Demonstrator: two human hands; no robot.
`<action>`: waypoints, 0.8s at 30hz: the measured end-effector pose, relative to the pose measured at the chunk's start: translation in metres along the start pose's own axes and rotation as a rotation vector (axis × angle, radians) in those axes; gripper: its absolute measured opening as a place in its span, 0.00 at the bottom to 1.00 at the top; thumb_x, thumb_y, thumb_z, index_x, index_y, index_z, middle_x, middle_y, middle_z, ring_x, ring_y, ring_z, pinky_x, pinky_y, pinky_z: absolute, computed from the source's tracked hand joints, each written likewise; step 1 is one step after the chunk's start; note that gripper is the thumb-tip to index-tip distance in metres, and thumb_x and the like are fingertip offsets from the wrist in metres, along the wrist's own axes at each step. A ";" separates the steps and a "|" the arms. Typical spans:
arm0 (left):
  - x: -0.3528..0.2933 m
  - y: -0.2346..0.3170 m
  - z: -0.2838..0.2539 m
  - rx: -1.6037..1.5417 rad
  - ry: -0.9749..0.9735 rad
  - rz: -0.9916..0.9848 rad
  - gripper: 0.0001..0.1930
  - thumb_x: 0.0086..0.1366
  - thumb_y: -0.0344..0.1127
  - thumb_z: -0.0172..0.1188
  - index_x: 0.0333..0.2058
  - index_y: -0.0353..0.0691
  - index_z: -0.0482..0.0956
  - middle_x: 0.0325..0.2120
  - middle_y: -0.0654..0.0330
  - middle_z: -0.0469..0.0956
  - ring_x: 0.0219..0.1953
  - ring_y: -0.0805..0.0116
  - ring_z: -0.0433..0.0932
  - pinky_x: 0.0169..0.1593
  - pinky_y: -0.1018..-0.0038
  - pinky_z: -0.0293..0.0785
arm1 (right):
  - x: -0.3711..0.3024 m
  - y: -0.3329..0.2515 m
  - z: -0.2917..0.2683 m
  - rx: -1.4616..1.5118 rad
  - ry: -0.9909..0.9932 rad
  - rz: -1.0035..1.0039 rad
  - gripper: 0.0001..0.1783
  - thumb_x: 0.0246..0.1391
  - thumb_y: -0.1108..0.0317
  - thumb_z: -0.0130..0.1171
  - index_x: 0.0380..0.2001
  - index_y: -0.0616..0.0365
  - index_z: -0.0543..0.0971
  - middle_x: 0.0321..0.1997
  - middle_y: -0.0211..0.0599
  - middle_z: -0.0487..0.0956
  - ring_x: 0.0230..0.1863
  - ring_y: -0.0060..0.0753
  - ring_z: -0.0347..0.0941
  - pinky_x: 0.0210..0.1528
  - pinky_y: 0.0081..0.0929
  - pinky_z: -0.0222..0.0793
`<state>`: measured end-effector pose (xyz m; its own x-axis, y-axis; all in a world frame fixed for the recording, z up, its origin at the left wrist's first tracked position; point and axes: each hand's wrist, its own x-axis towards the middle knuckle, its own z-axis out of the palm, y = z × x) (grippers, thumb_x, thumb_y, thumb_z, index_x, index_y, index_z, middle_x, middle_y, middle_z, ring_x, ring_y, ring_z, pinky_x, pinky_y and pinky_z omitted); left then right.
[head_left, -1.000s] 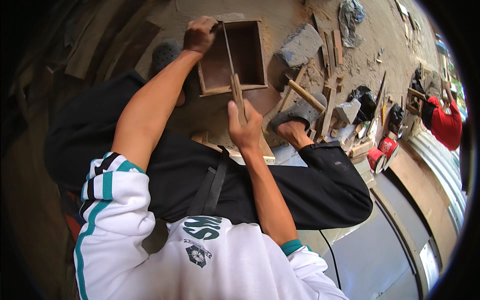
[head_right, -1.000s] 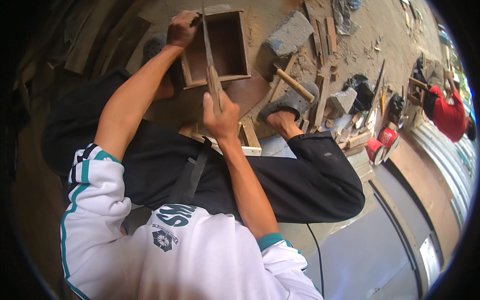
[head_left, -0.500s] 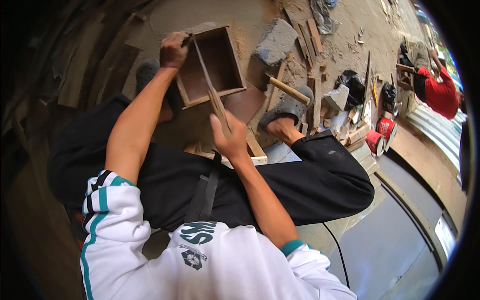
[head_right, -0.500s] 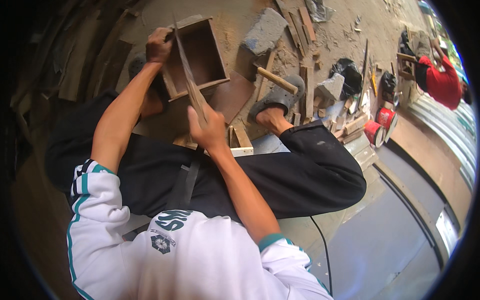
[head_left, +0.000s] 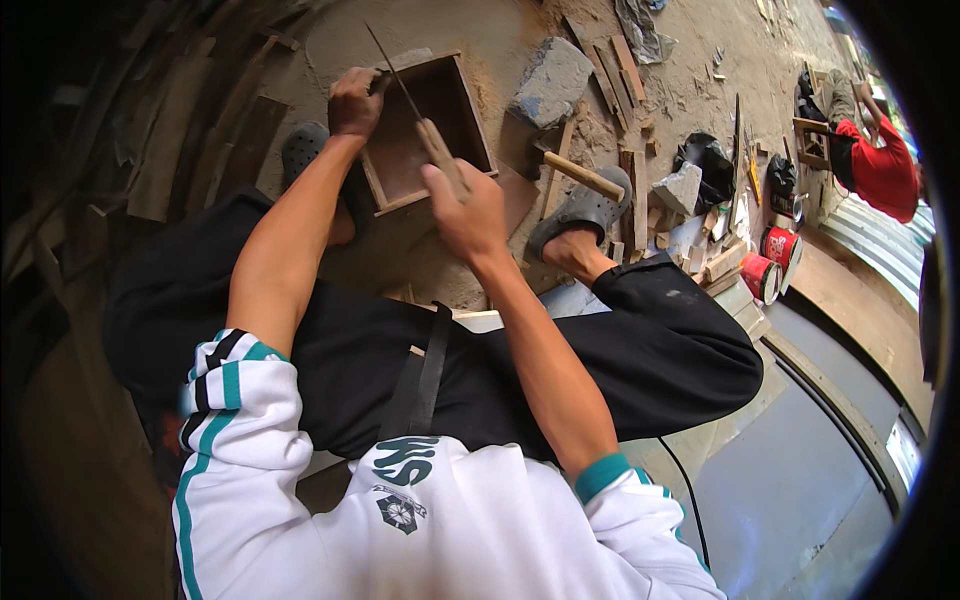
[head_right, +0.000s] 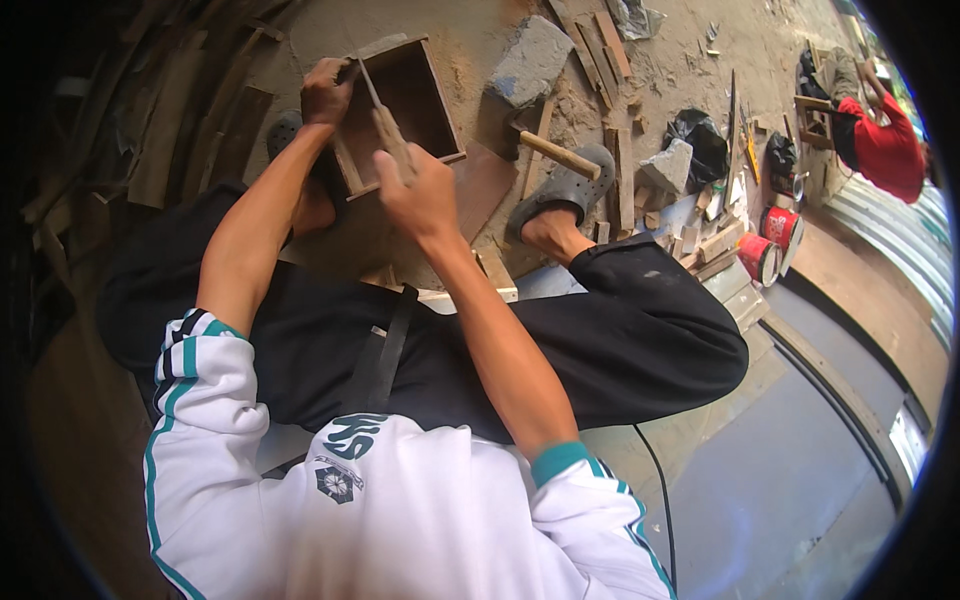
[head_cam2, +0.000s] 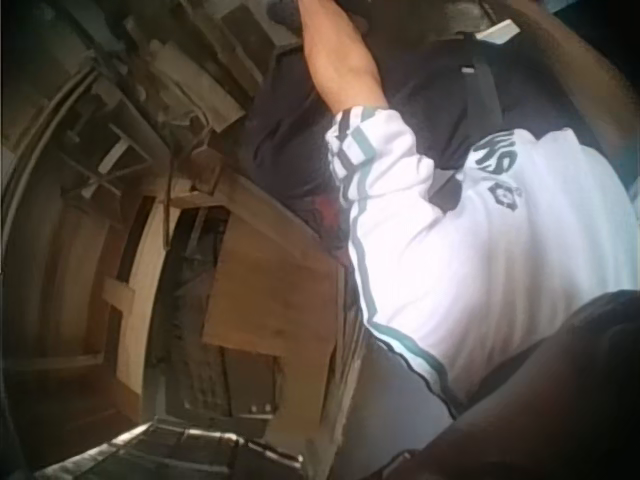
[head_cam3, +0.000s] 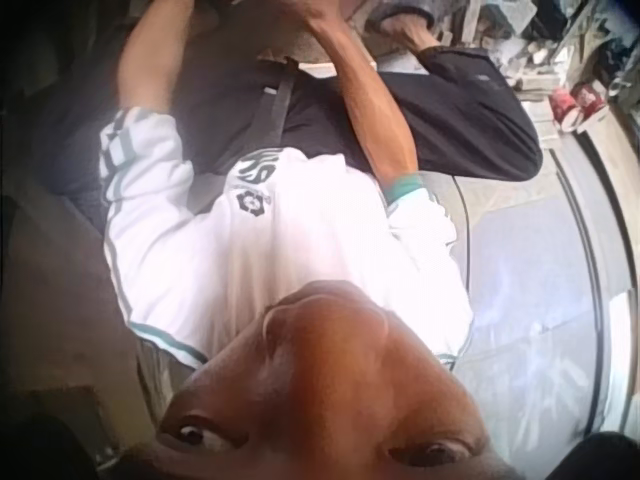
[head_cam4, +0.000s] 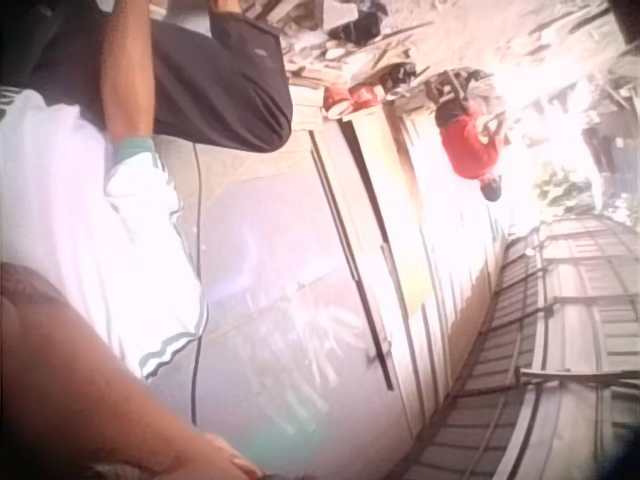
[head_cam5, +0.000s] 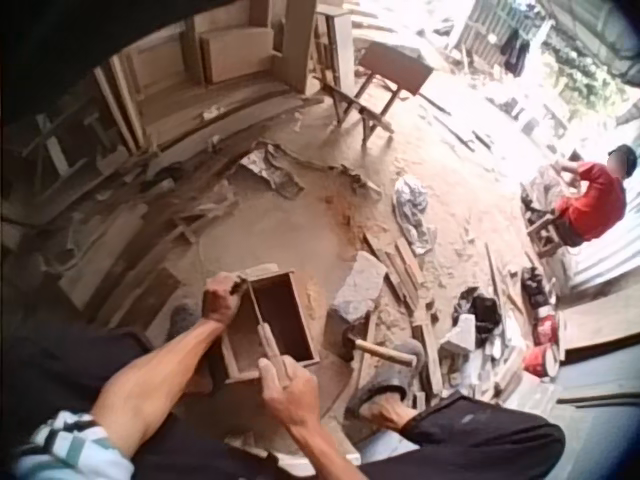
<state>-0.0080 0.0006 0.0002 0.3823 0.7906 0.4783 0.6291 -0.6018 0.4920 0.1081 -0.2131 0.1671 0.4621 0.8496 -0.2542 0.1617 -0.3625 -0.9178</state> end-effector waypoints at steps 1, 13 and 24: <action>0.002 0.001 -0.002 0.004 0.010 -0.006 0.08 0.58 0.36 0.70 0.34 0.42 0.83 0.33 0.58 0.82 0.38 0.53 0.81 0.43 0.62 0.75 | -0.013 0.002 -0.013 0.024 -0.006 0.022 0.16 0.61 0.62 0.61 0.25 0.63 0.77 0.18 0.45 0.75 0.20 0.34 0.71 0.27 0.35 0.66; 0.021 0.021 -0.016 0.127 -0.155 -0.022 0.09 0.62 0.45 0.65 0.36 0.50 0.85 0.37 0.63 0.84 0.41 0.59 0.83 0.43 0.64 0.77 | -0.113 0.017 -0.107 0.263 0.057 0.185 0.17 0.66 0.62 0.57 0.25 0.59 0.71 0.18 0.19 0.65 0.20 0.13 0.58 0.22 0.19 0.53; 0.031 -0.005 -0.018 -0.108 -0.185 -0.405 0.15 0.65 0.51 0.62 0.41 0.47 0.85 0.39 0.58 0.85 0.42 0.57 0.84 0.44 0.64 0.79 | -0.068 0.026 -0.064 0.349 -0.029 0.184 0.18 0.65 0.63 0.59 0.23 0.61 0.73 0.18 0.21 0.67 0.22 0.13 0.59 0.24 0.20 0.55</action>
<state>-0.0112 0.0260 0.0258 0.2405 0.9657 0.0983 0.6826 -0.2403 0.6902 0.1372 -0.3046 0.1805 0.4298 0.7949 -0.4282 -0.2301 -0.3621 -0.9033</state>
